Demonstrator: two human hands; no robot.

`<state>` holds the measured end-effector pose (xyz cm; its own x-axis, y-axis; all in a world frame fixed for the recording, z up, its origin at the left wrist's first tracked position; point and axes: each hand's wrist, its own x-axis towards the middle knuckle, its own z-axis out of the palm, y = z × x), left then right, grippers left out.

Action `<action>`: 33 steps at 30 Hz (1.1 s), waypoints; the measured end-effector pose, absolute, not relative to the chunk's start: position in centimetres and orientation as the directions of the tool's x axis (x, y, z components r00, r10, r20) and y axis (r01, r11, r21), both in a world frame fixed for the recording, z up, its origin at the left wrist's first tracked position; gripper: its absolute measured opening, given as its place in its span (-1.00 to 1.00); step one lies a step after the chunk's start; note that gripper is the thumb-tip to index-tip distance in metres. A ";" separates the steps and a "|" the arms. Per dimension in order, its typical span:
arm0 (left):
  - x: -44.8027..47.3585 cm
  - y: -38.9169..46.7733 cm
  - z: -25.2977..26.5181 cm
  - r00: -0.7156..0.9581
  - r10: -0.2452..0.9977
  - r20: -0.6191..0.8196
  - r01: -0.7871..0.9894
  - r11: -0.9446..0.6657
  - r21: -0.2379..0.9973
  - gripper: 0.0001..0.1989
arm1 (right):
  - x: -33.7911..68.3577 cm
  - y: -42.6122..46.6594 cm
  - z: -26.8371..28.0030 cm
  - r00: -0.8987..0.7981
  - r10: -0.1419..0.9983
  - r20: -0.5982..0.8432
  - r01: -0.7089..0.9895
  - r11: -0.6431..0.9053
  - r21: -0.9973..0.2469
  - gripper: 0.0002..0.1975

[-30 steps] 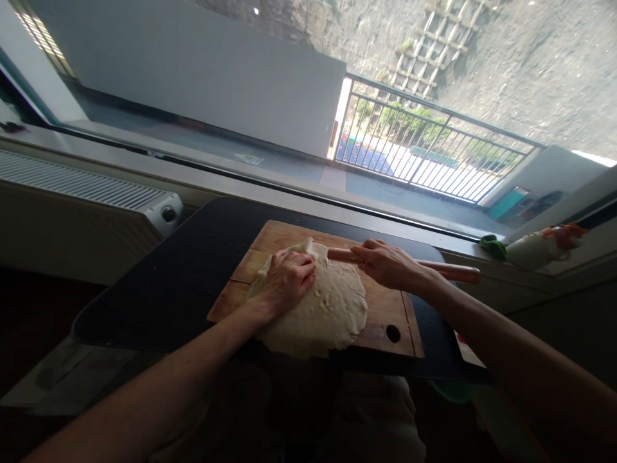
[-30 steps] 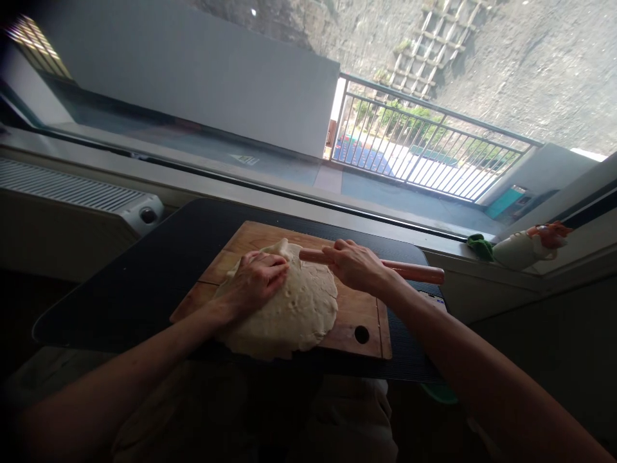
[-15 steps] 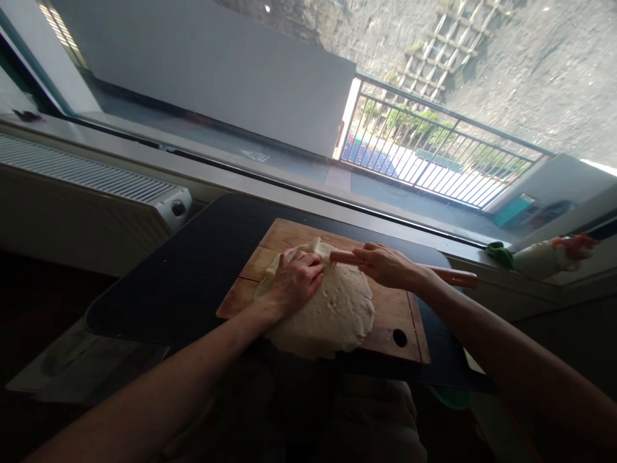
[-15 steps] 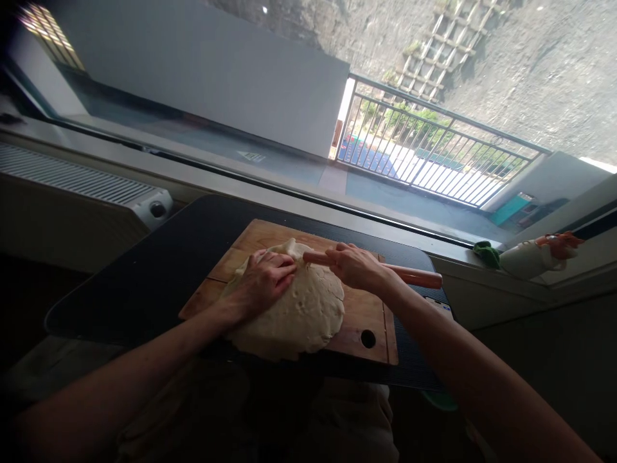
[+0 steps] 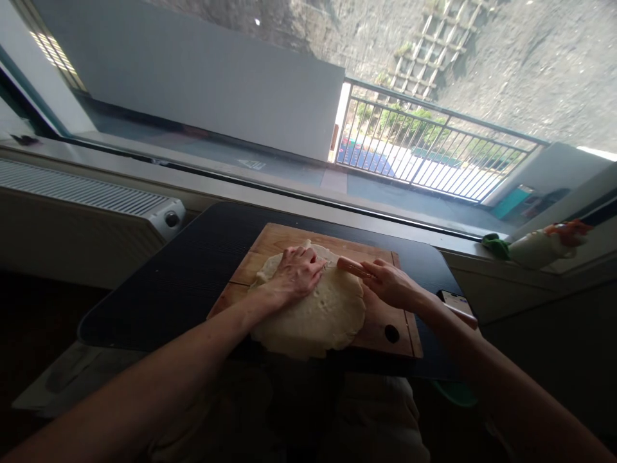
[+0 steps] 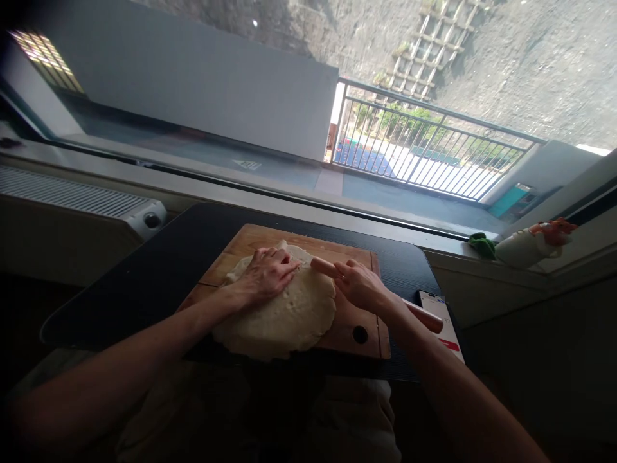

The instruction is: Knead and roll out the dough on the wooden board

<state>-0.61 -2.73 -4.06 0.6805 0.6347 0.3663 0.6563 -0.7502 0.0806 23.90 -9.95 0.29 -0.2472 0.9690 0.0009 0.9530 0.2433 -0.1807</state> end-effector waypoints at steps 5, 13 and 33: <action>-0.5 -2.9 -3.8 0.731 0.585 0.351 0.622 -0.783 0.009 -0.71 | 23.6 -10.5 -1.3 -0.199 0.979 0.035 0.952 0.202 -0.232 -0.75; 0.0 -3.5 -2.8 0.781 0.539 0.316 0.587 -0.806 -0.077 -0.67 | 23.7 -10.2 -1.7 -0.177 0.984 0.020 0.957 0.177 -0.231 -0.73; 0.6 -3.9 -2.7 0.761 0.579 0.292 0.629 -0.769 -0.117 -0.67 | 23.3 -10.8 -1.0 -0.178 0.983 0.037 0.960 0.182 -0.214 -0.70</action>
